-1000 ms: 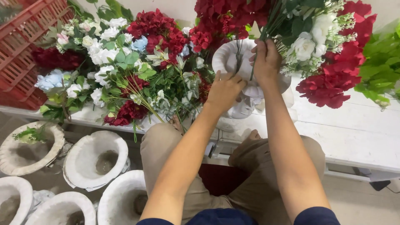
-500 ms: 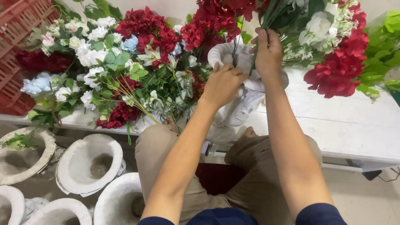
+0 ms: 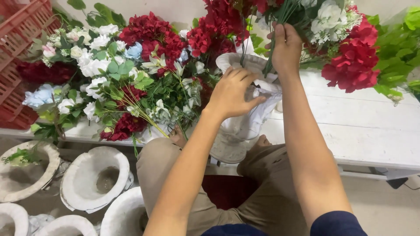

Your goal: Arranging artificial red and white flowers into a white decorative vase on a workspace.

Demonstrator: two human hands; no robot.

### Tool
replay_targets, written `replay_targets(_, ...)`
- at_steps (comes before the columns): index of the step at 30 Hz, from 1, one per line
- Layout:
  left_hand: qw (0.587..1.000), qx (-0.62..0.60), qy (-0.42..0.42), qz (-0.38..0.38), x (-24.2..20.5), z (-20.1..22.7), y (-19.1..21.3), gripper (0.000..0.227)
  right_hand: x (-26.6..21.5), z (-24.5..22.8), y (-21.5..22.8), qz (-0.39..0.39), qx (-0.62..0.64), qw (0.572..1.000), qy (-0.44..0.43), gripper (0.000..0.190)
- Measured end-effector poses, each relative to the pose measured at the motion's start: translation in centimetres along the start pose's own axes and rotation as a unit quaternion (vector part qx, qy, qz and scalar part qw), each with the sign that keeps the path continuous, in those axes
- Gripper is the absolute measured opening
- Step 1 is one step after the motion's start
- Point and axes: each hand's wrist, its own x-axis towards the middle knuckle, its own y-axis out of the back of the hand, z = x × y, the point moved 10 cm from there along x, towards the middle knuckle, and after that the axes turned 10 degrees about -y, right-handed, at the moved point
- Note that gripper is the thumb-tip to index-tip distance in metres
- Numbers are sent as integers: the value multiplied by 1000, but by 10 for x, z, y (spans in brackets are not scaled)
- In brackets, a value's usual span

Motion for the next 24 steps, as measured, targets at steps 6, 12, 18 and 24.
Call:
replay_targets(6, 996, 41, -75, 23, -4, 14, -6, 57, 6, 3, -8, -32, 50, 997, -50, 25)
replay_targets(12, 993, 34, -91, 63, -7, 12, -4, 65, 22, 31, -18, -61, 11, 994, -85, 18)
replay_targets(18, 994, 37, -75, 66, -7, 13, -9, 70, 14, 25, -23, -91, -46, 990, -95, 17)
replay_targets(24, 992, 68, -73, 71, -6, 17, -11, 64, 15, 20, -29, -95, -90, 991, -12, 20)
